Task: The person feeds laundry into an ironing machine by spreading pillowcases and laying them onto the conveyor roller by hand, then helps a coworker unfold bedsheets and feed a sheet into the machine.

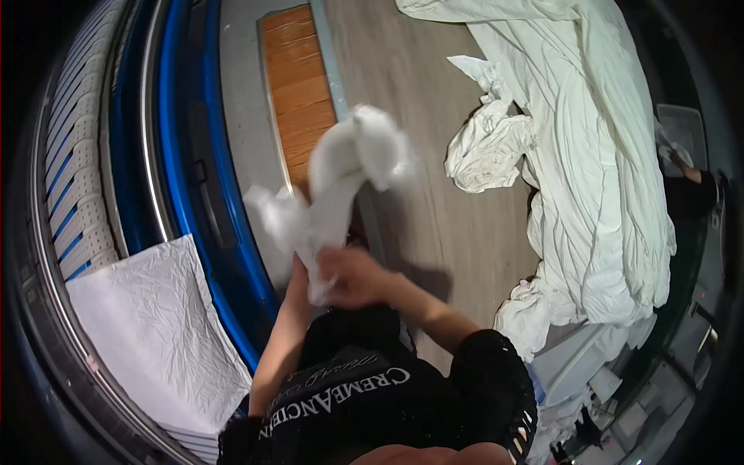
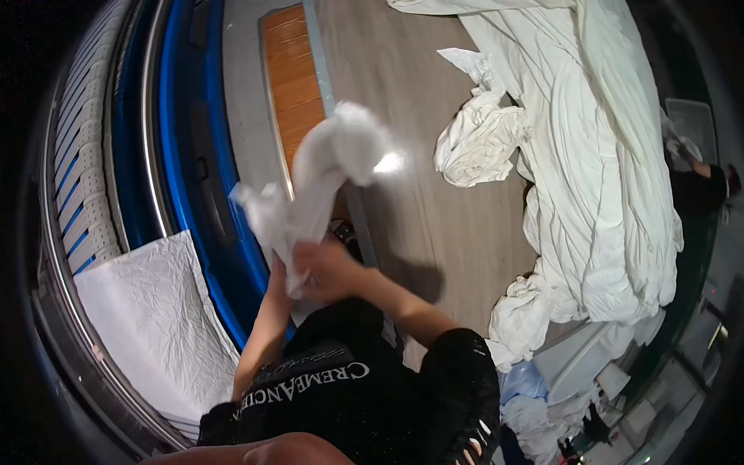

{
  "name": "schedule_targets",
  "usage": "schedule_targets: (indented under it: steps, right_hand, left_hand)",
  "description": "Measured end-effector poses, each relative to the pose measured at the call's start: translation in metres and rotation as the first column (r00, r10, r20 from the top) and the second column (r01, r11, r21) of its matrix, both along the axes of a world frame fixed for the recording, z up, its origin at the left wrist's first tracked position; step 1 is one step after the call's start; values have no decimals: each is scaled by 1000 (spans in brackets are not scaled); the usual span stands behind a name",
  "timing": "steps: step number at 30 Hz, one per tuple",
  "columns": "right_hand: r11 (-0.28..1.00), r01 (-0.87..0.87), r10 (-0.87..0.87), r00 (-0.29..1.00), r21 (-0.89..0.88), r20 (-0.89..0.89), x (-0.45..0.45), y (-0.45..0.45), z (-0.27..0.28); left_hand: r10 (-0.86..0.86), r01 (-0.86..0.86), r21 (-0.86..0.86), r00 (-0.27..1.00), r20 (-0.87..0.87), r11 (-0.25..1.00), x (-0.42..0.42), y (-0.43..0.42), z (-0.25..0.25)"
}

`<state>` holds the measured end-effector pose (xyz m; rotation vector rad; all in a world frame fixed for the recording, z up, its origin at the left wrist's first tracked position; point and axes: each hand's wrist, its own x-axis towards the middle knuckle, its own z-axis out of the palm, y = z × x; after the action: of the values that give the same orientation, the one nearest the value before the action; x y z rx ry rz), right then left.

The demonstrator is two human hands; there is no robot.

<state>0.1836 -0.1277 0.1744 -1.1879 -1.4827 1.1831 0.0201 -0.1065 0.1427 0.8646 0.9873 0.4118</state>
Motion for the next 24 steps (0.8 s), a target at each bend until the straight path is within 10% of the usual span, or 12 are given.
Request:
schedule_targets:
  steps: [1, 3, 4, 5, 6, 7, 11, 13, 16, 24]
  right_hand:
    - [988, -152, 150, 986, -21, -70, -9, -6, 18]
    - [985, -77, 46, 980, -156, -191, -3, -22, -25]
    - [955, -17, -71, 956, -295, -286, 7, -23, -44]
    - [953, 93, -165, 958, -288, -234, 21, -12, -37]
    - [940, 203, -258, 948, -275, -185, 32, 3, -20]
    - [970, 142, -173, 974, -197, -149, 34, 16, -2]
    - [958, -282, 283, 959, 50, -6, -10, 54, 12]
    - [839, -492, 445, 866, -233, -228, -40, 61, -5]
    - [863, -438, 469, 880, 250, -78, -74, 58, 19]
    - [656, -747, 726, 664, 108, 180, -198, -4, 135]
  left_hand:
    - [247, -196, -239, 947, 205, 951, 22, 16, 30]
    - [0, 118, 450, 967, -253, 885, -37, 7, -56]
    - [120, -209, -410, 965, -232, 888, -116, 34, -136]
    - [164, -253, -392, 955, -247, 884, -73, 40, -53]
    - [125, -37, 198, 882, -454, 980, -35, 51, 38]
    - [9, 184, 297, 837, -547, 937, -37, 50, 60]
    - [44, 186, 343, 823, -566, 921, -39, 8, 94]
    - [36, 227, 262, 687, -725, 938, -47, -5, 129]
    - [113, 83, 197, 586, -802, 977, -105, -44, 148]
    - [357, -55, 354, 232, -905, 934, -219, -212, 226]
